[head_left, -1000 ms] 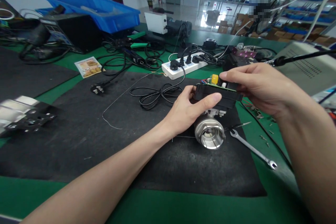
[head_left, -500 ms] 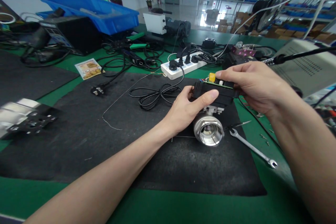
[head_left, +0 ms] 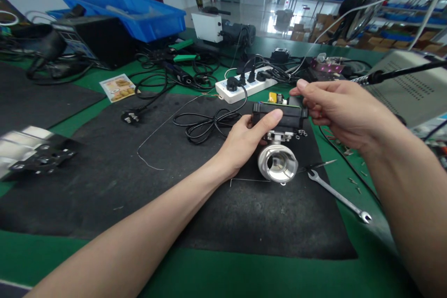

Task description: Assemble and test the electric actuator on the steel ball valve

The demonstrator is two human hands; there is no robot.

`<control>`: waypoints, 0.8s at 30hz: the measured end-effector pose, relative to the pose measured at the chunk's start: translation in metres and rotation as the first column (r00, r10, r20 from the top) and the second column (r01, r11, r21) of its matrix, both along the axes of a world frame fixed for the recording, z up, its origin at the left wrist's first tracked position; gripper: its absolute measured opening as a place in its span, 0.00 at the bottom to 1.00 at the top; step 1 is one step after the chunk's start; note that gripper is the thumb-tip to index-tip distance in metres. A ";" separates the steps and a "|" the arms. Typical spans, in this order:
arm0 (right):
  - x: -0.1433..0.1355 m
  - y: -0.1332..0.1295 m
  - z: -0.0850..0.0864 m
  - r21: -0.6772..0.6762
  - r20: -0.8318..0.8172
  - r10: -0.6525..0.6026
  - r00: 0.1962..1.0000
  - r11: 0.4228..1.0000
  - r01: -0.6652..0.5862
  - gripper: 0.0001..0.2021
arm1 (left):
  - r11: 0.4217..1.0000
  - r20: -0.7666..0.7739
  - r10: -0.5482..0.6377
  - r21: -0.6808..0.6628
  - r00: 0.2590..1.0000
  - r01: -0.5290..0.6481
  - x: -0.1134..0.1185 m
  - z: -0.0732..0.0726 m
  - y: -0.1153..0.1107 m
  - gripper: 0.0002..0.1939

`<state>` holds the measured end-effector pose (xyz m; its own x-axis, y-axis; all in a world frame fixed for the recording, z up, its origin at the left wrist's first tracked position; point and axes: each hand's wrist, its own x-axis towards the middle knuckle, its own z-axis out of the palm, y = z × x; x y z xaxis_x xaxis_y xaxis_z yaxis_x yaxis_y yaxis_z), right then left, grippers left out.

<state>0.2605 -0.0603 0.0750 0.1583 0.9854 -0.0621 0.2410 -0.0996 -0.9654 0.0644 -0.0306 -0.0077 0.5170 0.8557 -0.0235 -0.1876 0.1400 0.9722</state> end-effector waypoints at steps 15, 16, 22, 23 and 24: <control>-0.002 -0.007 0.010 0.005 0.036 -0.021 0.999 1.000 0.021 0.11 | 0.999 0.030 0.001 -0.044 1.000 0.001 -0.003 -0.004 0.005 0.30; -0.002 -0.008 0.011 0.005 0.039 -0.024 0.999 1.000 0.024 0.11 | 0.999 0.027 0.002 -0.042 1.000 -0.001 -0.003 -0.004 0.005 0.30; -0.002 -0.004 0.005 0.018 0.054 -0.023 0.998 1.000 0.022 0.12 | 0.999 0.035 -0.006 -0.031 0.999 0.007 -0.002 -0.004 0.005 0.30; -0.002 -0.003 0.003 0.032 0.061 -0.013 0.998 0.999 0.011 0.13 | 1.000 0.041 -0.009 -0.029 0.999 0.010 -0.002 -0.004 0.004 0.30; -0.003 -0.002 0.000 0.047 0.067 0.000 0.998 0.999 -0.003 0.14 | 1.000 0.045 -0.010 -0.025 0.999 0.011 -0.002 -0.004 0.004 0.31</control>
